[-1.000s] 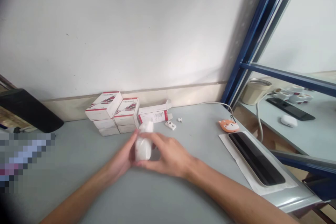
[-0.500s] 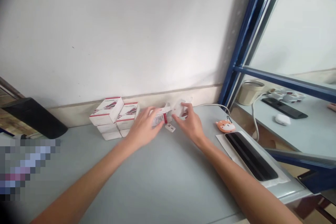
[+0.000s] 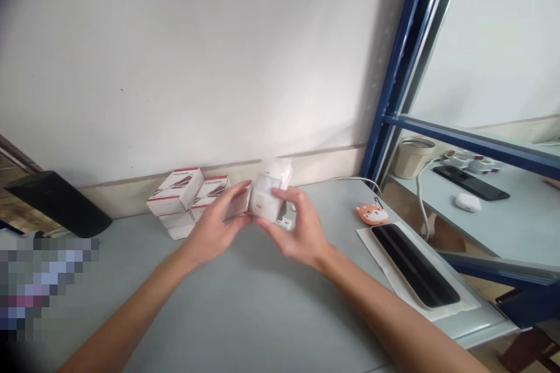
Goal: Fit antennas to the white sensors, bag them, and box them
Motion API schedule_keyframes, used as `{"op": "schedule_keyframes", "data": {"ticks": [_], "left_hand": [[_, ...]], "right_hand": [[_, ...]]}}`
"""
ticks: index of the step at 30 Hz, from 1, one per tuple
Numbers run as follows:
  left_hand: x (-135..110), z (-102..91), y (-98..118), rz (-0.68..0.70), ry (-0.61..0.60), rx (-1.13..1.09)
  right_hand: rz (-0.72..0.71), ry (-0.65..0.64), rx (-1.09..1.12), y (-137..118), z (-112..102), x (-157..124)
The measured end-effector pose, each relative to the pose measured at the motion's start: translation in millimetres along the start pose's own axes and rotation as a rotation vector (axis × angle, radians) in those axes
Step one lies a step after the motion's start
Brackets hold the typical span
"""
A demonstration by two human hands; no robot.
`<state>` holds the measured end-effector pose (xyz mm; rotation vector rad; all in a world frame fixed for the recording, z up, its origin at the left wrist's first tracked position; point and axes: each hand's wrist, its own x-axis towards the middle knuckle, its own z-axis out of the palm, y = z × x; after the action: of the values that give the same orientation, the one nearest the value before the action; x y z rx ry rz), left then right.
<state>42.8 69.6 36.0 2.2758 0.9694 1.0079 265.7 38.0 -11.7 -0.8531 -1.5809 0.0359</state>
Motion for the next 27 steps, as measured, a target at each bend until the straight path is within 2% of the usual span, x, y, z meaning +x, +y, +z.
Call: {"op": "schedule_keyframes", "data": {"ticks": [2,4,7,11,19,22,27], "left_hand": [[-18,-4.0,4,-0.028,-0.024,-0.094],[-34,-3.9,4,-0.058,-0.047,-0.191],[-54,1.6,1,-0.112,-0.024,-0.352],[-69,8.3,-4,-0.177,0.036,-0.547],[-86,17.0,10,-0.124,0.057,-0.584],[-87,23.0,8,-0.172,0.053,-0.656],[-81,26.2,-3,-0.197,0.117,-0.728]], "right_hand": [[-0.095,-0.047,0.042,-13,-1,-2],[-0.115,-0.111,0.107,-24,-1,-4],[-0.054,-0.189,0.200,-35,1,-6],[0.010,-0.225,0.264,-41,6,-13],[-0.101,-0.272,0.350,-55,2,-9],[-0.160,-0.343,0.342,-58,-2,-2],[-0.097,-0.450,0.137,-54,-3,-1]]}}
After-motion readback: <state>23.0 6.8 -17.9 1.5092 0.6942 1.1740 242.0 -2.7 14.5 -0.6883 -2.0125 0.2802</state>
